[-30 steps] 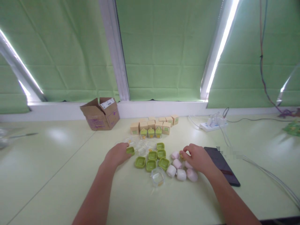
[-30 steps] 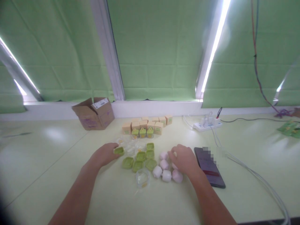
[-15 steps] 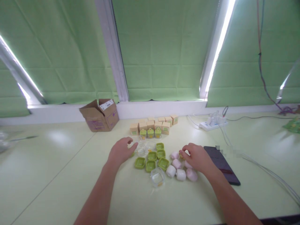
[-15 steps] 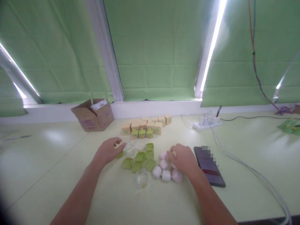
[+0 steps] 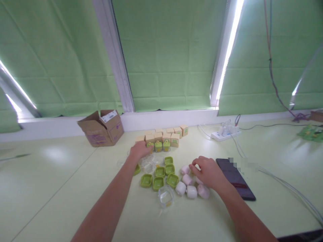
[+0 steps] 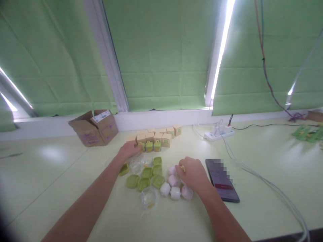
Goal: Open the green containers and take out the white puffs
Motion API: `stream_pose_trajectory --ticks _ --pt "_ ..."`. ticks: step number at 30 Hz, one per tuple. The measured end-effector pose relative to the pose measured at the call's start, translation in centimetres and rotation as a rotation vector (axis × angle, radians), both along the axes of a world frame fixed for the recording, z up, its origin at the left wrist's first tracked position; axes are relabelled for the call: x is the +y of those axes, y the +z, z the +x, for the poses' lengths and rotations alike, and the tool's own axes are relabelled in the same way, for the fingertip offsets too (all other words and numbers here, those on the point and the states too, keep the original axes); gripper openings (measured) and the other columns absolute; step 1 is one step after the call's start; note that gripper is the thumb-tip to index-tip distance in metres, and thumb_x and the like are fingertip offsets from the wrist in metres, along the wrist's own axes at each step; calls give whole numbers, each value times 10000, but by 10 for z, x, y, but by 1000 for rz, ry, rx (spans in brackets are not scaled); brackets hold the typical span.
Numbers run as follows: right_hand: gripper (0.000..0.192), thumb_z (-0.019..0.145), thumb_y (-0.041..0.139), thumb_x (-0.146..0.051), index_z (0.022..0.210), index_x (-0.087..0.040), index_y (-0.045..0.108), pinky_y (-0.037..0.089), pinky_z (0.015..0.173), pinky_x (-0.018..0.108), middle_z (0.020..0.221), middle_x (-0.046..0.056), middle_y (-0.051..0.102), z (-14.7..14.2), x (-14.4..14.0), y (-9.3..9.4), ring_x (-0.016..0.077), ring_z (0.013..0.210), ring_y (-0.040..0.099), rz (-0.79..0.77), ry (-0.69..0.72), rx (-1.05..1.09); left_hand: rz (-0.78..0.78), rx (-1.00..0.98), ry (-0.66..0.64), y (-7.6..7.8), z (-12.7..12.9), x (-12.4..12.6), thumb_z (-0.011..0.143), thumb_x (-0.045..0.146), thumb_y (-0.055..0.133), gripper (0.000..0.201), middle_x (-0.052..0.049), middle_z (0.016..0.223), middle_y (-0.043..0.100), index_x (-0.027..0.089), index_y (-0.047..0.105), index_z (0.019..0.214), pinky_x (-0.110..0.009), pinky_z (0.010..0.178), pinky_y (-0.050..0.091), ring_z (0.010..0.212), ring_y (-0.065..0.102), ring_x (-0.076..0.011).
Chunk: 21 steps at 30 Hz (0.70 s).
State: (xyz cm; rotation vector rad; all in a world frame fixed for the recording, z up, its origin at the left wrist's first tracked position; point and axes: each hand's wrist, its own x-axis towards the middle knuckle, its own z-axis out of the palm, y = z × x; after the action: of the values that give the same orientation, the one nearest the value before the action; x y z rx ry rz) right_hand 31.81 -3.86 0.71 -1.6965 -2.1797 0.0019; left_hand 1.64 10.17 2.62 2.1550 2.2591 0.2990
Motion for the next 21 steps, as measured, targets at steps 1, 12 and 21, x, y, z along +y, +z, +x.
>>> stream_pose_trajectory --ticks 1,12,21 --pt "333 913 412 -411 835 -218 672 320 694 273 802 49 625 0 0 0 170 784 583 4 1 3 -25 0 10 -1 1 6 743 581 479 486 -149 948 702 160 669 893 -300 693 467 853 656 -276" --pt "335 914 410 -402 837 -204 669 321 717 278 817 61 638 -1 -3 5 175 808 581 -8 10 28 -85 -28 6 3 17 17 623 489 646 462 -138 971 709 174 657 961 -290 731 462 910 650 -280" --pt "314 901 437 -390 824 -201 677 331 710 278 789 56 630 -2 -2 4 169 778 573 4 32 76 110 -78 -89 30 22 -29 689 469 600 406 -117 973 672 171 573 964 -299 716 446 892 621 -271"
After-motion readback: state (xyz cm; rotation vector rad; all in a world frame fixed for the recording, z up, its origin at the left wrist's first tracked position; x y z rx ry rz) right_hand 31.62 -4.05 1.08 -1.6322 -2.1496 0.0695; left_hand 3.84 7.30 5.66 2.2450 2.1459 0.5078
